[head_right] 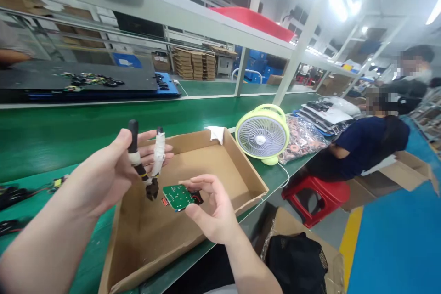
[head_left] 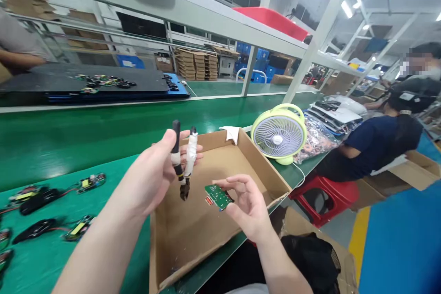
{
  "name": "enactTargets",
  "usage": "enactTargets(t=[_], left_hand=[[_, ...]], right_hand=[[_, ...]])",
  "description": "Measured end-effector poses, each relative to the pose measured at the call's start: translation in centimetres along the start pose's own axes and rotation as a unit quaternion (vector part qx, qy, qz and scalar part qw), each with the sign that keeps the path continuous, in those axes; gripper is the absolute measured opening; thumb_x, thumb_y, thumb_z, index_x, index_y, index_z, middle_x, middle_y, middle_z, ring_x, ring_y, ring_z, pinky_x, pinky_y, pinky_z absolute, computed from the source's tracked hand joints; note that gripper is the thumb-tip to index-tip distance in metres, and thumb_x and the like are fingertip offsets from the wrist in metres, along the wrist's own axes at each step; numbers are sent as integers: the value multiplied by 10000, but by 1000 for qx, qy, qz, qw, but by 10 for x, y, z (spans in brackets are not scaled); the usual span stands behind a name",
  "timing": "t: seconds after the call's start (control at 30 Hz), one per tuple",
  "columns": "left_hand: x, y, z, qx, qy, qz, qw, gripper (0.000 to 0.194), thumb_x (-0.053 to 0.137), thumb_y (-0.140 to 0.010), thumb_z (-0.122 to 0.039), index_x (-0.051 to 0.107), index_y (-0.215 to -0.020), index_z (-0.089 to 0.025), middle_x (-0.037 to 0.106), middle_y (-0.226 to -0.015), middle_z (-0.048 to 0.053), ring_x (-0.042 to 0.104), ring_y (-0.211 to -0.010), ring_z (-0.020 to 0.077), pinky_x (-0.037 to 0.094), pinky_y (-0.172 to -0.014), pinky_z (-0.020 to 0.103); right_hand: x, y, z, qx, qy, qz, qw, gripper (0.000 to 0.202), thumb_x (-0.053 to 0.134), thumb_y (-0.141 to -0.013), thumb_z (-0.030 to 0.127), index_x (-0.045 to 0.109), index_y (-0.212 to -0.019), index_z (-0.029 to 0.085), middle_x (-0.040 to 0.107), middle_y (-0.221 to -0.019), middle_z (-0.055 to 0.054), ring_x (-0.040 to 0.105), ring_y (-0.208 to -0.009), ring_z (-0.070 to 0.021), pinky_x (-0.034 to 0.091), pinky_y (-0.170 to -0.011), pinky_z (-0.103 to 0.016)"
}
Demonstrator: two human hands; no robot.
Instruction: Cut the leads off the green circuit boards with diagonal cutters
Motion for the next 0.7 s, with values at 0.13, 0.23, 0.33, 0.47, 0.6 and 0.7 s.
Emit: enactTargets(t=[0.13,0.23,0.33,0.47,0.6,0.7], left_hand=[[-1,2,1,-30,-7,-29,999,529,411,-995,-522,684,-1119,-87,759,-861,150,735,-810,246,554,-684,289],[0,3,-2,-36,-10,-40,999,535,390,-993,-521,699,-1070,-92,745,-784,138,727,-780,239,540,-659,281],[0,3,-3,-29,-6,-34,999,511,395,-988,-500,694,-1078,-95,750,-812,135,730,-806,241,546,-684,287],[-1,1,2,-40,-10,-27,999,480,436,-980,-480,679,-1169,-111,756,-856,127,727,-822,240,556,-710,297],[-2,1,6,-45,-20,-18,999,444,518,-947,-457,670,-1231,-153,761,-896,108,730,-847,237,554,-695,283],[0,3,5,-50,-23,-18,998,431,502,-953,-424,659,-1243,-147,763,-905,106,734,-817,227,558,-693,279]], right_hand=[[1,1,1,1,25,-2,1000,365,744,-914,345,575,-1229,271,720,-1293,-111,666,-1187,-240,505,-1055,-438],[1,1,3,-4,37,-1,999,353,737,-919,317,580,-1233,282,716,-1299,-94,661,-1194,-220,506,-1053,-403],[2,0,4,-8,43,-1,999,356,733,-919,300,579,-1239,281,716,-1293,-91,659,-1192,-211,508,-1056,-394],[2,-1,4,0,61,-2,998,354,723,-921,308,574,-1240,265,708,-1298,-109,657,-1198,-229,514,-1054,-415],[2,-1,4,4,70,2,998,346,713,-928,318,575,-1242,269,708,-1297,-104,659,-1195,-228,512,-1058,-412],[2,-2,5,4,71,4,997,350,717,-926,326,573,-1239,266,711,-1294,-108,663,-1193,-230,513,-1055,-413]])
Point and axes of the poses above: each hand's wrist, its own y-axis away from the middle knuckle, its own x-axis out of the palm, z = x × y, the point moved 6 cm from there along -y, towards the middle knuckle
